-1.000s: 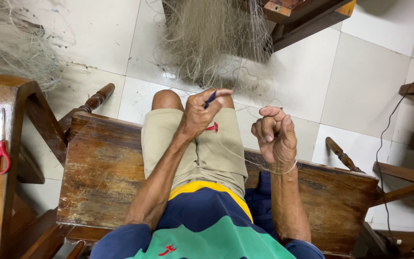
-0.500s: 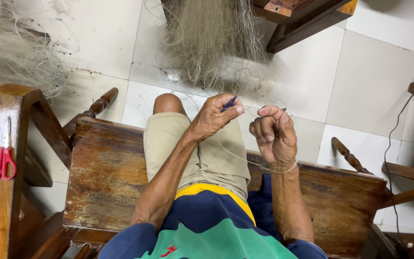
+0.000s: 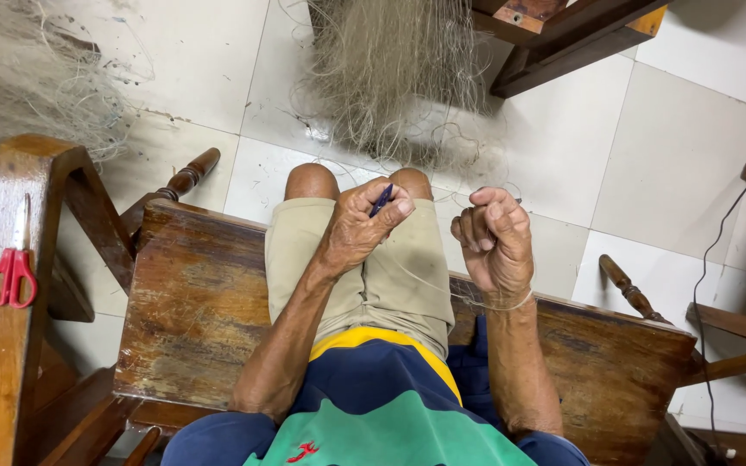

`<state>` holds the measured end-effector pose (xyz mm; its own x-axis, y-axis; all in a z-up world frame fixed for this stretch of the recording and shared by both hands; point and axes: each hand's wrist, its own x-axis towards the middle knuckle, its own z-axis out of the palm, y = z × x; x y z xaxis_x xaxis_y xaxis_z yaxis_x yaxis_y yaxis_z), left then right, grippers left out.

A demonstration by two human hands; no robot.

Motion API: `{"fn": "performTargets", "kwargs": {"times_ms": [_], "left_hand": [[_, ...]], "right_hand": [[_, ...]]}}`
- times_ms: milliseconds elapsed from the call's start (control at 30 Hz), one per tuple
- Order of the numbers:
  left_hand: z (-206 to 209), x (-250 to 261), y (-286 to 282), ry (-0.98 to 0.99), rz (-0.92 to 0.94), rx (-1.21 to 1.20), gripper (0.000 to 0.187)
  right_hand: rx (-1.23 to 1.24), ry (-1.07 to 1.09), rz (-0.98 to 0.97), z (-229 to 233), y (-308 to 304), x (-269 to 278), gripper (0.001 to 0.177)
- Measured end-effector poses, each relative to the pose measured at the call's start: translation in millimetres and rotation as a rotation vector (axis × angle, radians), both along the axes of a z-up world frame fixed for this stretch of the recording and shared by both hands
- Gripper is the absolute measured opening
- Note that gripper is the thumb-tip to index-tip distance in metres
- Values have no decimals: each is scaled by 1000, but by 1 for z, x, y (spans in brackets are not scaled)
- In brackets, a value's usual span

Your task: Repairing a fine-mesh fishing net using a netting needle and thread

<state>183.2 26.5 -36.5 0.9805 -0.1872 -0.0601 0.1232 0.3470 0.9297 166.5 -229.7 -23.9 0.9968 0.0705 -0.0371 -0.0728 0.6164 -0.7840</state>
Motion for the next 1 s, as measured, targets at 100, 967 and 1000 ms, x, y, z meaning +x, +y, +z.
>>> {"fn": "performTargets", "kwargs": {"times_ms": [100,967,1000], "left_hand": [[5,-6,-1,-2,28,-8,12],[3,-26,22,-6,109,122,6],[-1,-25,24,-2,125,136,7]], "right_hand": [[-42,35,-14,2,1,0,22],[-229,194,123,-3,24,9,15],[-221,197,118,-1,25,9,14]]}}
